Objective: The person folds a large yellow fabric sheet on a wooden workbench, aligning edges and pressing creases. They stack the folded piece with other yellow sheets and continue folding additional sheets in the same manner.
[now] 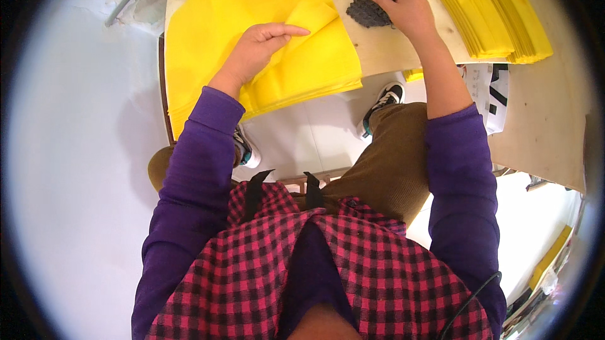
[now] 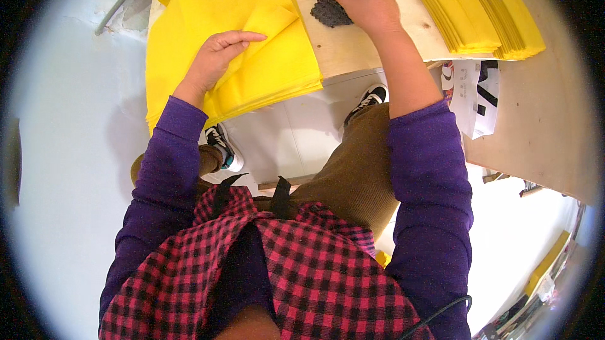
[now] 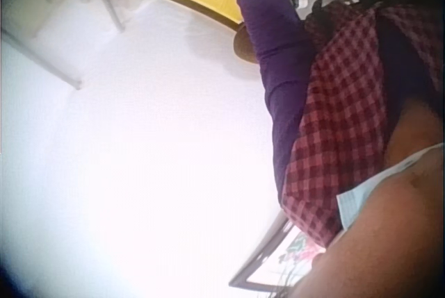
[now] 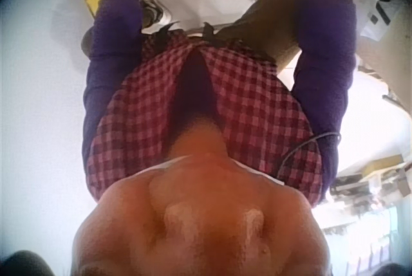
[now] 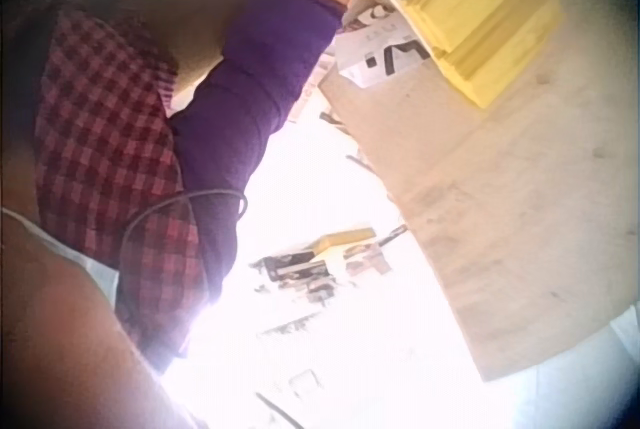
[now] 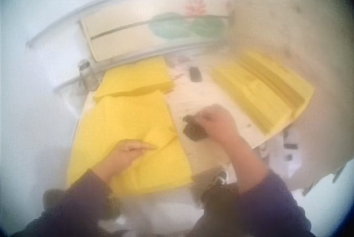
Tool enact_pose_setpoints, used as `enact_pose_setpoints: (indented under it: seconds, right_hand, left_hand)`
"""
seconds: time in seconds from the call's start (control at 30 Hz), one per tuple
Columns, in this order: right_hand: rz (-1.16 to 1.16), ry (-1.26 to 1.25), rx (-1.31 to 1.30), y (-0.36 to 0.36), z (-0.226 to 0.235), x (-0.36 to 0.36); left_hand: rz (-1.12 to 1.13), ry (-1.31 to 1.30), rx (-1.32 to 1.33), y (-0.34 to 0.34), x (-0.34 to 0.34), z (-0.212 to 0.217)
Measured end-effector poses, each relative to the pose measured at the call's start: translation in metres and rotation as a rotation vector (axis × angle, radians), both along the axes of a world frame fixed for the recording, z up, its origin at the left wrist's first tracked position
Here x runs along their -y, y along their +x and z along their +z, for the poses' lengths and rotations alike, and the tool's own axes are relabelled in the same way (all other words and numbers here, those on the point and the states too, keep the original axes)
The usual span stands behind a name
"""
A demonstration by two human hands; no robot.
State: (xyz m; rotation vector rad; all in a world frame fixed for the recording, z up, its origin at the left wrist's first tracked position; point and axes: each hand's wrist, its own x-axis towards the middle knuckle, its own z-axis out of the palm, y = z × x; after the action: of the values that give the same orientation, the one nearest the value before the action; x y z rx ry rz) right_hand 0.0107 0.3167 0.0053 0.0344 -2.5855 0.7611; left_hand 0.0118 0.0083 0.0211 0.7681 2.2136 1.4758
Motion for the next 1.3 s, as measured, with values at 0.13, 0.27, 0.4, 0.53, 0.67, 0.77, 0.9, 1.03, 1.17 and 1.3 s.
enact_pose_setpoints:
  seconds: [0.13,0.27,0.4,0.53,0.67,0.77,0.9,1.03,1.17,1.3]
  right_hand:
    - [-0.121,0.269,0.141,0.005,-0.018,-0.014]
    - [-0.070,0.184,0.176,-0.001,-0.019,-0.016]
    - [-0.192,0.174,0.257,-0.003,-0.009,-0.008]
    - [-0.029,0.057,-0.135,0.005,0.004,-0.001]
    - [0.520,-0.410,0.285,0.023,0.012,0.008]
    - [0.665,-0.360,0.399,0.029,0.011,0.020]
    - [0.683,-0.462,0.550,0.026,0.003,0.032]
    - [0.699,-0.383,0.471,0.022,-0.001,0.035]
    - [0.666,-0.366,0.487,0.022,0.002,0.036]
    - [0.677,-0.395,0.469,0.022,0.009,0.038]
  left_hand:
    - [-0.027,0.006,-0.047,0.000,0.001,-0.001]
    - [-0.023,-0.009,-0.029,0.000,0.001,-0.002]
    - [-0.032,-0.028,-0.111,-0.001,0.003,-0.003]
    - [-0.053,-0.012,-0.089,-0.002,0.004,-0.007]
    - [-0.053,-0.022,-0.080,-0.004,0.004,-0.010]
    - [-0.062,-0.050,-0.080,-0.006,0.004,-0.010]
    - [-0.074,-0.026,-0.067,-0.004,0.005,-0.010]
    - [-0.066,-0.040,-0.069,-0.004,0.004,-0.010]
    - [-0.067,-0.035,-0.031,-0.004,0.004,-0.008]
    - [-0.097,-0.002,-0.048,-0.002,0.004,-0.005]
